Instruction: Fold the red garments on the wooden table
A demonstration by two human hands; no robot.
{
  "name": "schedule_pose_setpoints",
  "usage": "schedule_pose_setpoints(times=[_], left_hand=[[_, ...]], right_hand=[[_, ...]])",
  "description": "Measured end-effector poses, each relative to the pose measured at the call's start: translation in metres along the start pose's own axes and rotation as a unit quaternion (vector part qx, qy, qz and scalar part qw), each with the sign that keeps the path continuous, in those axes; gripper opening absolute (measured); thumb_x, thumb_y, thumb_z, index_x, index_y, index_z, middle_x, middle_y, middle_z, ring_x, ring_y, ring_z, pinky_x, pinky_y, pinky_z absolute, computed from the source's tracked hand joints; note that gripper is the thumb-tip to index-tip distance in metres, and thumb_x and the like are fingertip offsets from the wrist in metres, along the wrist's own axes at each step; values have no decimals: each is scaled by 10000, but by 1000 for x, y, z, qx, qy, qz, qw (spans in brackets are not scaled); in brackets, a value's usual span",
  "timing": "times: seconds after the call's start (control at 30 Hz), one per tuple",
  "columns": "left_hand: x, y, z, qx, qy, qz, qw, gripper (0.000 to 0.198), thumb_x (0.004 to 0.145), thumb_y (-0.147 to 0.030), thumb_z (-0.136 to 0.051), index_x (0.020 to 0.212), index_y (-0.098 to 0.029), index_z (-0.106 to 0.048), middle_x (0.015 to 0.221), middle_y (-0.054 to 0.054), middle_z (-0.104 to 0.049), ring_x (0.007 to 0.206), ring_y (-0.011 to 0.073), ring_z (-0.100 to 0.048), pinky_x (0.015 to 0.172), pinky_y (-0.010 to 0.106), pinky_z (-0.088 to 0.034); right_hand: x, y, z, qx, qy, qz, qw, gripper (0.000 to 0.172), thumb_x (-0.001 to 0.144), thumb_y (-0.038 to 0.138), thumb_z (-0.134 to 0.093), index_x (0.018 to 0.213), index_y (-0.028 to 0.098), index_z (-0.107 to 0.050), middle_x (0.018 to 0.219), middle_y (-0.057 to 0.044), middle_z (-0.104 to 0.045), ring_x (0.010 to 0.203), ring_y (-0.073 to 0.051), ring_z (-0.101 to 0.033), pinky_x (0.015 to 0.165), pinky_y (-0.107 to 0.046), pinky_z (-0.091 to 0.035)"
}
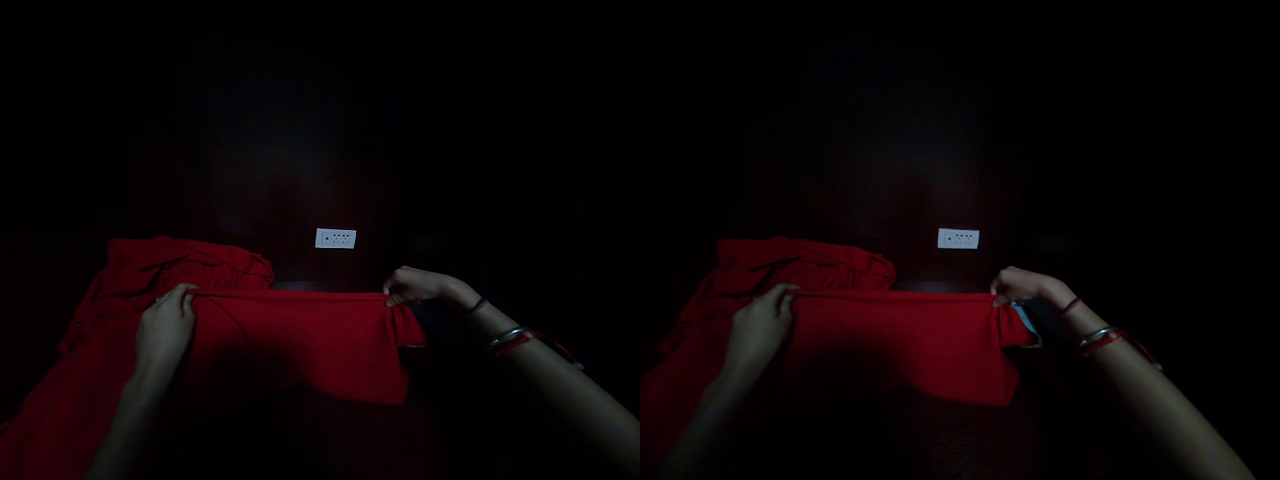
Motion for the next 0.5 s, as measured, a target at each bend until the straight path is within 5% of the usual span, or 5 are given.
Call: schedule_pose_setpoints(times=[0.13,0.3,0.37,0.5], left_hand=[[14,-1,0,0,58,-49,997,284,855,-257,-300,1021,-183,-519,978,44,-618,834,169,-557,766,258,-406],[35,5,21,50,82,28,995,362,845,-336,-273,1085,-183,-498,952,85,-614,832,207,-557,723,293,-425],[43,11,31,79,111,73,988,409,834,-377,-257,1128,-198,-479,977,112,-600,854,244,-557,676,319,-440],[59,36,30,77,154,92,981,473,804,-402,-268,1103,-144,-528,996,197,-574,840,321,-569,593,376,-454]], right_hand=[[14,-26,-15,-107,-130,-49,985,143,759,170,-480,706,151,-611,704,-44,-600,613,-120,-525,568,-213,-366],[36,-26,-41,-62,-377,-117,917,285,794,222,-449,1056,127,-505,989,-114,-551,889,-186,-508,747,-295,-402],[47,-26,-72,-25,-358,-146,922,354,771,231,-488,1111,133,-475,1043,-120,-528,943,-199,-492,786,-318,-399],[65,-23,-145,42,-150,-72,985,264,766,238,-505,1008,147,-561,1009,-96,-554,906,-173,-518,804,-278,-399]])
Point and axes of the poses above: each hand's wrist, its own x-axis towards the middle knuckle, its own z-axis out of the back of the hand, y = z × x, the point moved 1 cm from there along x, towards the middle knuckle
